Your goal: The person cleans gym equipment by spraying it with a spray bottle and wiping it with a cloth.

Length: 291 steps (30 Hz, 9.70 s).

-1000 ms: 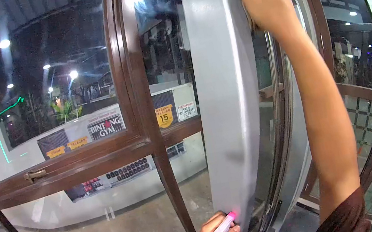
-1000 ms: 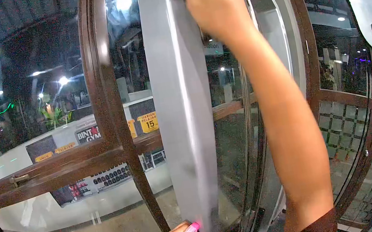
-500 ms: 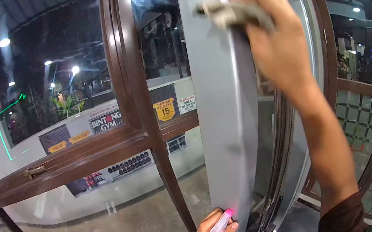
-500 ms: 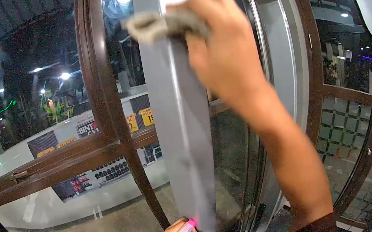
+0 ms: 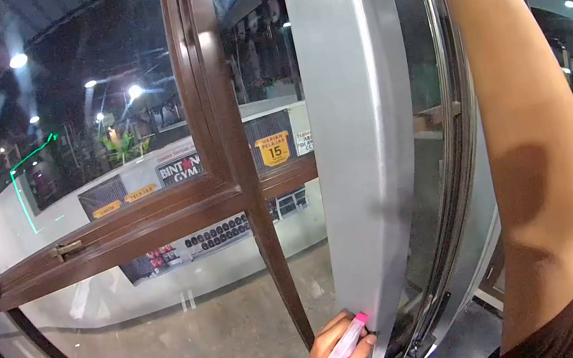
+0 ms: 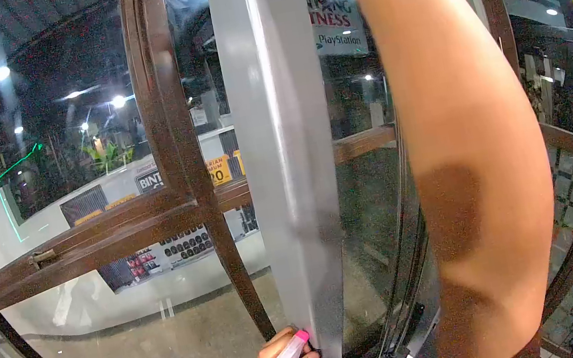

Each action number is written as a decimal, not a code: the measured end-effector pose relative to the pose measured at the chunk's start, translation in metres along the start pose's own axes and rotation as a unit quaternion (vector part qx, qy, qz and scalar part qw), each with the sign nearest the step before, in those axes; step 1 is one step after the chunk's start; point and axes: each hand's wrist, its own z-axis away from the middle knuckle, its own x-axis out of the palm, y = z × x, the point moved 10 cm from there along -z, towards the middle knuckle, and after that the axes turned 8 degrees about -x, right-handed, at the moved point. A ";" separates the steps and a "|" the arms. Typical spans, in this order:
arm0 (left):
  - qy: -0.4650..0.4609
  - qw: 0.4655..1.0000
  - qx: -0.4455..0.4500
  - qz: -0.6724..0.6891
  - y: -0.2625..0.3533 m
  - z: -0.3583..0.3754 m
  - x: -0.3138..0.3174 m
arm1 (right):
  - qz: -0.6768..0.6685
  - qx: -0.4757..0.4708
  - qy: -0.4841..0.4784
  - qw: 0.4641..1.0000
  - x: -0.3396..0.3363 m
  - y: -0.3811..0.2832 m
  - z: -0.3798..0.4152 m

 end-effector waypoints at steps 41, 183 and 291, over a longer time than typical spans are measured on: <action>0.057 0.998 -0.018 0.005 -0.009 0.041 -0.031 | 0.009 -0.074 -0.005 0.997 -0.029 -0.052 0.087; 0.172 0.963 -0.196 0.074 -0.052 0.125 -0.052 | 0.022 0.319 -0.276 0.907 -0.209 -0.100 0.609; 0.229 0.965 0.035 -0.121 0.133 -0.107 -0.035 | 0.097 0.137 -0.054 0.984 0.008 0.166 0.113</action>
